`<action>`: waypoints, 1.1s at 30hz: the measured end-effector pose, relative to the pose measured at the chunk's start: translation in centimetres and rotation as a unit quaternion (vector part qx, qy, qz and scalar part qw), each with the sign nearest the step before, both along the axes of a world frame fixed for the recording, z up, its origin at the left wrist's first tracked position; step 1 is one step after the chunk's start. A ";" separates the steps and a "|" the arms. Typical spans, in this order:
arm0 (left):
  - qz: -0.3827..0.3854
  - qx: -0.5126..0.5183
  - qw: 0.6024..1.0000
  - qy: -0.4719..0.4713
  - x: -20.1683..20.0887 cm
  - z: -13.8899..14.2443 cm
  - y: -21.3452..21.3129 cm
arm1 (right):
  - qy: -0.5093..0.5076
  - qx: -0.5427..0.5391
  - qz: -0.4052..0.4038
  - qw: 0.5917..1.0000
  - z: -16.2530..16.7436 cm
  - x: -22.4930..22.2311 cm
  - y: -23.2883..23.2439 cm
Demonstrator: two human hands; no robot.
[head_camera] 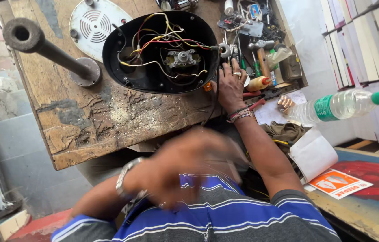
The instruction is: The person uses a screwdriver to adjust and tighten screws inside a disassembled ceiling fan motor housing. They repeatedly probe and manipulate internal wires and components while holding the housing steady with the other hand.
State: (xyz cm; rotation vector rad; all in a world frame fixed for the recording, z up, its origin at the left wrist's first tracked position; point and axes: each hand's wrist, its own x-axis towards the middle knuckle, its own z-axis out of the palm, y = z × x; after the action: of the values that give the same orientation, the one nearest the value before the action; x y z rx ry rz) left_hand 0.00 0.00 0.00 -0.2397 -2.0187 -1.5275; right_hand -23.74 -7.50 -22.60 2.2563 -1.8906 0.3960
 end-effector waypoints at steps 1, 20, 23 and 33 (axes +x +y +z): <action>0.005 0.001 1.000 0.003 0.9 0.8 1.2 | -0.003 -0.007 0.011 1.000 0.4 -0.5 -0.2; -0.249 0.092 0.962 -0.068 -1.8 1.8 2.4 | -0.136 -0.088 -0.081 0.984 0.5 -5.5 1.0; -0.215 0.042 0.976 0.019 -4.8 1.8 3.5 | -0.288 -0.097 -0.051 0.951 3.1 -7.8 1.6; -0.042 0.032 0.993 -0.109 1.0 0.2 0.0 | -0.738 -0.144 -0.044 0.658 5.6 -13.0 2.9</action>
State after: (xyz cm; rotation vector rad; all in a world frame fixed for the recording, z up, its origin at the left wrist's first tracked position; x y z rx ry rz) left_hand 1.03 -0.04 0.17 -0.1394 -2.1449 -1.7337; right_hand -36.73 -4.57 -16.97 1.4103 -1.9381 2.8773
